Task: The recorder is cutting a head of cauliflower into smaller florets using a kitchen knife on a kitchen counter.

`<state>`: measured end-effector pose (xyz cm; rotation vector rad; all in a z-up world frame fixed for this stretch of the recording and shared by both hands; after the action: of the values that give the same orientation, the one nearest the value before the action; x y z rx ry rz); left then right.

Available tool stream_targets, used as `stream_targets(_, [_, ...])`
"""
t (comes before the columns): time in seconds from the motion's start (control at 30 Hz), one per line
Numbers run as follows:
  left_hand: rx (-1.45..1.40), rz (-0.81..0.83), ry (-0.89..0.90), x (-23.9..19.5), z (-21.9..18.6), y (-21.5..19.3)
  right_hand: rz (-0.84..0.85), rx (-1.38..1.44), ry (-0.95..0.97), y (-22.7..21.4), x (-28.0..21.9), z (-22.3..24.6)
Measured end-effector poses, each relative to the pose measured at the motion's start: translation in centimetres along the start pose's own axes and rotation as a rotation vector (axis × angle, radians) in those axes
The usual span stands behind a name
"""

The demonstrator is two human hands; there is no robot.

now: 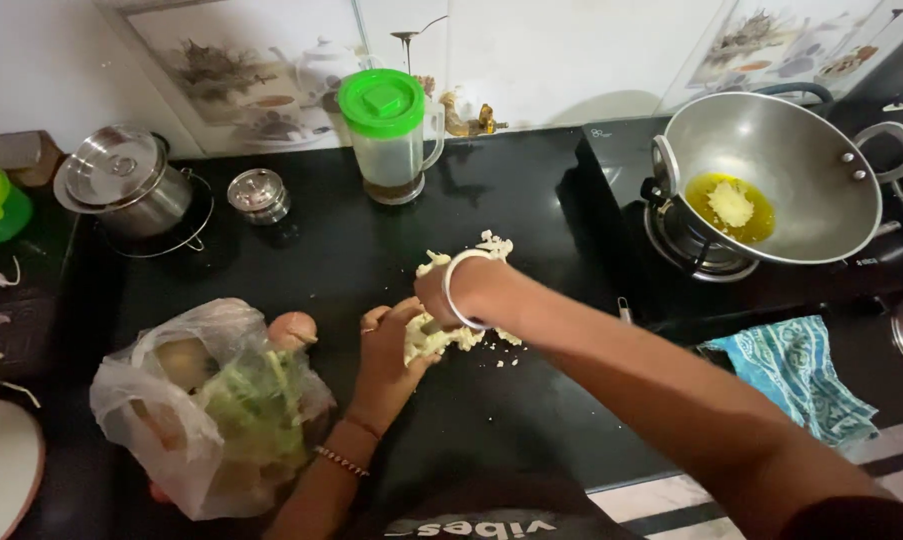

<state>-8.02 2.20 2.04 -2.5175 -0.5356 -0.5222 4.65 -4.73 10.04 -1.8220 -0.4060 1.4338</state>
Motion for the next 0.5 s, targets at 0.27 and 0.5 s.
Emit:
stream_targets(0.27, [0.021,0.095,0.231,0.3,0.0,0.0,0.039,0.151,0.064,1.7,-2.7,0.3])
stream_targets(0.5, [-0.067,0.007,0.084,0.3,1.5,1.1,-0.238,0.121,0.067,5.5,-1.9,1.3])
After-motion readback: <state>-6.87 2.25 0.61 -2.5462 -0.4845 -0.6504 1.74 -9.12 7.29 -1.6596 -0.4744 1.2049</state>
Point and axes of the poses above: each hand's wrist, its own x-axis towards the middle knuckle, its own y-axis out of the palm, z = x × y, the point moved 4 cm from there along x, towards the middle knuckle, and after that the axes turned 13 degrees about -x, right-handed, at the moved point
